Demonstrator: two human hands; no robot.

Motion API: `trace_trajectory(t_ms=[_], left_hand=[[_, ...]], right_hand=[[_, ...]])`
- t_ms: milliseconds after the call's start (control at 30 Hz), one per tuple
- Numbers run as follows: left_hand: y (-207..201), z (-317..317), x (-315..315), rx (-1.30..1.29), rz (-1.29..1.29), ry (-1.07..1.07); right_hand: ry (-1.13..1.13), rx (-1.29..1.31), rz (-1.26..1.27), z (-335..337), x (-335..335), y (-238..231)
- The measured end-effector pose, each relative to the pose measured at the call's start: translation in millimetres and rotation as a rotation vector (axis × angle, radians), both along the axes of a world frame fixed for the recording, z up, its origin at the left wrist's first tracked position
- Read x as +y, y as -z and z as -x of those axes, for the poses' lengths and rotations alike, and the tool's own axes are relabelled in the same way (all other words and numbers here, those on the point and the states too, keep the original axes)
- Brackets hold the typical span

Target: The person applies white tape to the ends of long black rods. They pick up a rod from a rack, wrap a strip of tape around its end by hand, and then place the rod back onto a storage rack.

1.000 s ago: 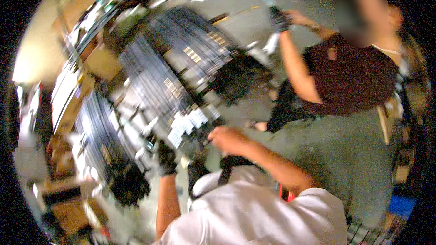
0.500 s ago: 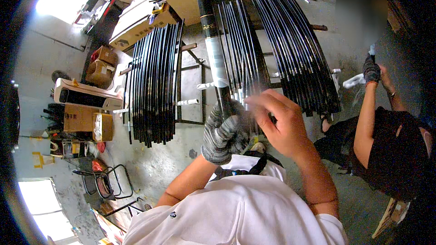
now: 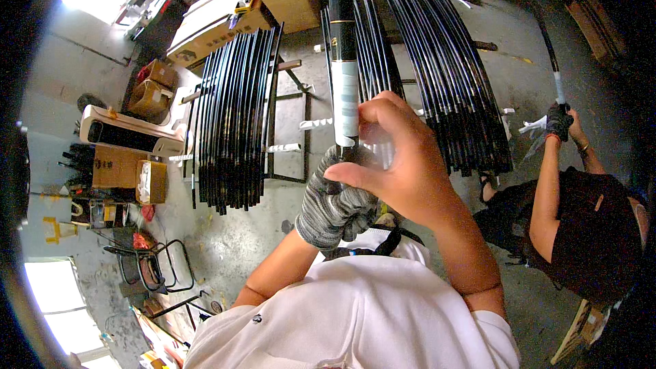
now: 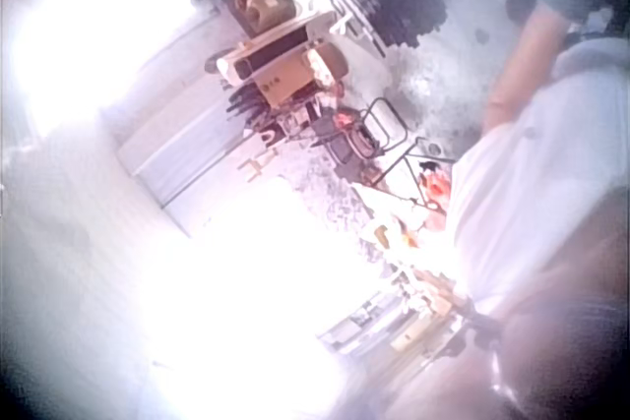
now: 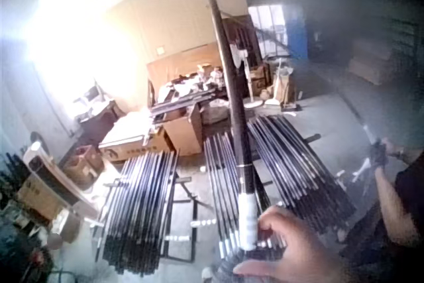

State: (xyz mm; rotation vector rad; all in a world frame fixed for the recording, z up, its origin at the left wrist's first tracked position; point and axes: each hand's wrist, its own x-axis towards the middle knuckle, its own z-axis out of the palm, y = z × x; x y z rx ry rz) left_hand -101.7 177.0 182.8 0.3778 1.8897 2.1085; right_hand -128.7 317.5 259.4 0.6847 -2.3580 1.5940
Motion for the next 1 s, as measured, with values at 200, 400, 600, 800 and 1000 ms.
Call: trace_trajectory(t_ms=[200, 400, 600, 800, 1000], left_hand=[[-5.8, -21.5, 5.4, -0.270, -0.578, -0.089], [-4.4, -33.0, 5.3, -0.207, -0.508, -0.089], [7.8, -36.3, 6.1, -0.031, -0.430, -0.159], [5.7, -33.6, 9.3, -0.018, -0.437, -0.230], [2.7, -32.1, 13.9, 0.035, -0.343, -0.353]], right_hand=[[0.126, 0.314, -0.406, -11.4, 1.9, -15.8], [0.159, 0.439, -0.531, -17.0, 2.8, -17.5], [0.123, 0.413, -0.375, -21.9, -0.4, -18.3], [0.242, 0.378, -0.435, -23.7, -7.8, -19.6], [0.011, 0.362, -0.282, -34.5, -7.5, -17.1]])
